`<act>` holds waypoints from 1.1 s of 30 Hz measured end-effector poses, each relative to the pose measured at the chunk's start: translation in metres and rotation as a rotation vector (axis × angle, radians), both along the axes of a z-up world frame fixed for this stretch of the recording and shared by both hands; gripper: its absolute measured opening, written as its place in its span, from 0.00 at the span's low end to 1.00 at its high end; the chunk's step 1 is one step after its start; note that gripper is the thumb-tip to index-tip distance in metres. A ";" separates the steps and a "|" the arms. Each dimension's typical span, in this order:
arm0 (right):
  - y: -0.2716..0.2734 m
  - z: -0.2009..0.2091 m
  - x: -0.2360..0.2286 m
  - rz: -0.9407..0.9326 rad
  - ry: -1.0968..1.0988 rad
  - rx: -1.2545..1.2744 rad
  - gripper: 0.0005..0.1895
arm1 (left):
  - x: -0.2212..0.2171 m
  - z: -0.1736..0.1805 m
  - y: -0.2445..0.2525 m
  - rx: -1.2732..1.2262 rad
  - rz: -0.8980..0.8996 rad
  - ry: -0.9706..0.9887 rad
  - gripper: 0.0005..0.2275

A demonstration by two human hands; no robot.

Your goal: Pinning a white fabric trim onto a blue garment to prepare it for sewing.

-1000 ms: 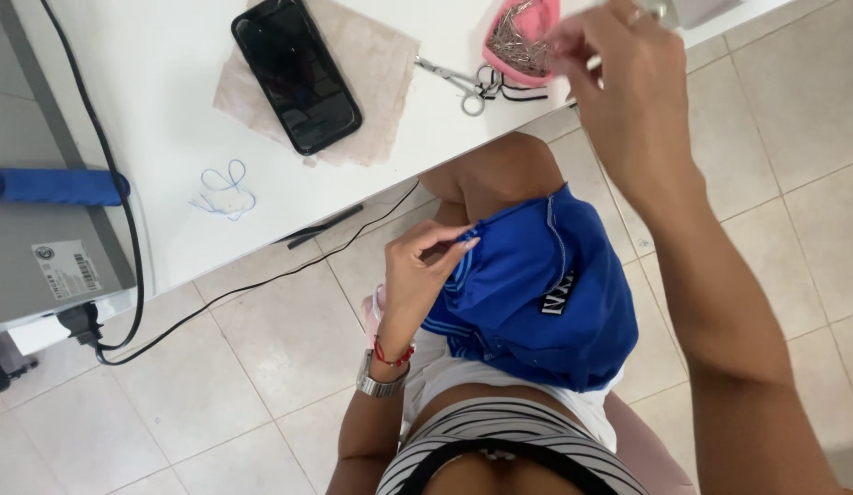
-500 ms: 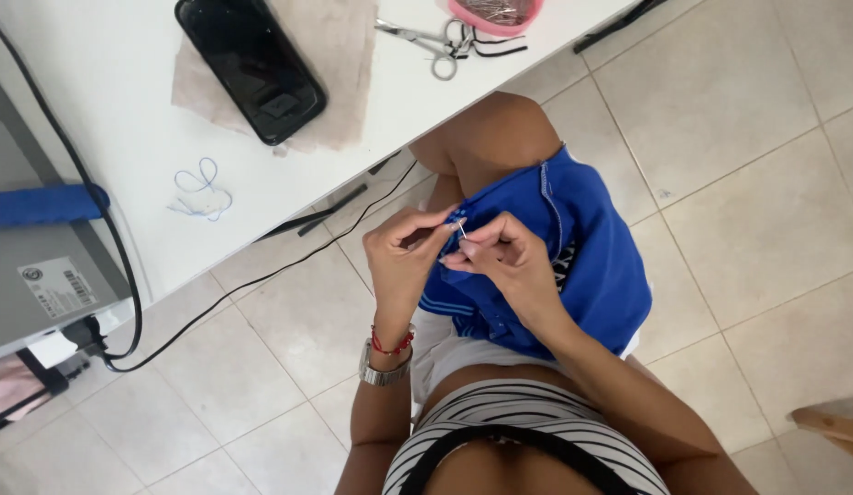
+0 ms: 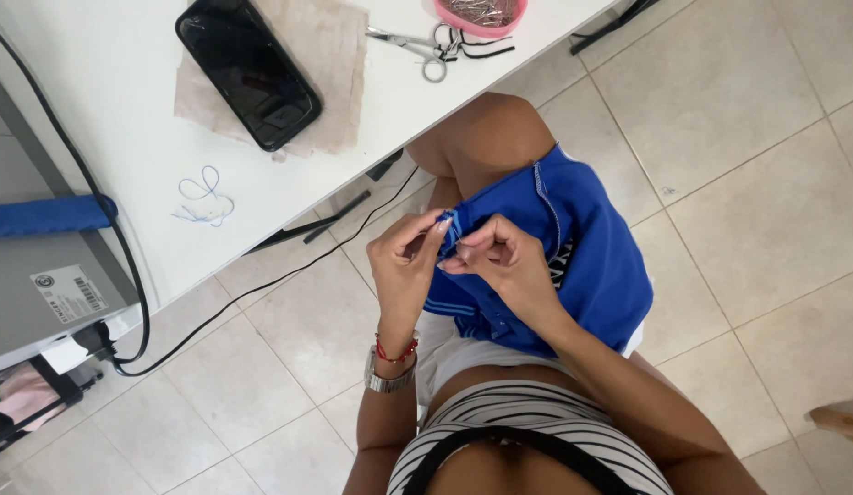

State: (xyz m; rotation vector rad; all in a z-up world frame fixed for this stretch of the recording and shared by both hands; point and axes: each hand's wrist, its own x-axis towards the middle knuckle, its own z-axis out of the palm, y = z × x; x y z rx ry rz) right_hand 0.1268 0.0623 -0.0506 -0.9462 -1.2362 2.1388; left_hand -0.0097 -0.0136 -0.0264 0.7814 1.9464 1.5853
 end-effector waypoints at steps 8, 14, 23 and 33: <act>-0.001 -0.021 0.002 -0.027 -0.024 0.001 0.09 | 0.007 0.020 0.003 0.067 -0.057 0.029 0.05; -0.002 -0.025 -0.003 -0.088 -0.008 -0.035 0.13 | 0.005 0.015 0.001 0.065 -0.061 0.013 0.05; -0.002 -0.014 -0.005 -0.056 -0.057 0.078 0.15 | 0.009 -0.006 0.003 0.087 0.048 -0.252 0.06; -0.002 -0.017 -0.004 -0.090 -0.029 0.013 0.19 | 0.008 -0.019 0.000 0.103 0.037 -0.399 0.05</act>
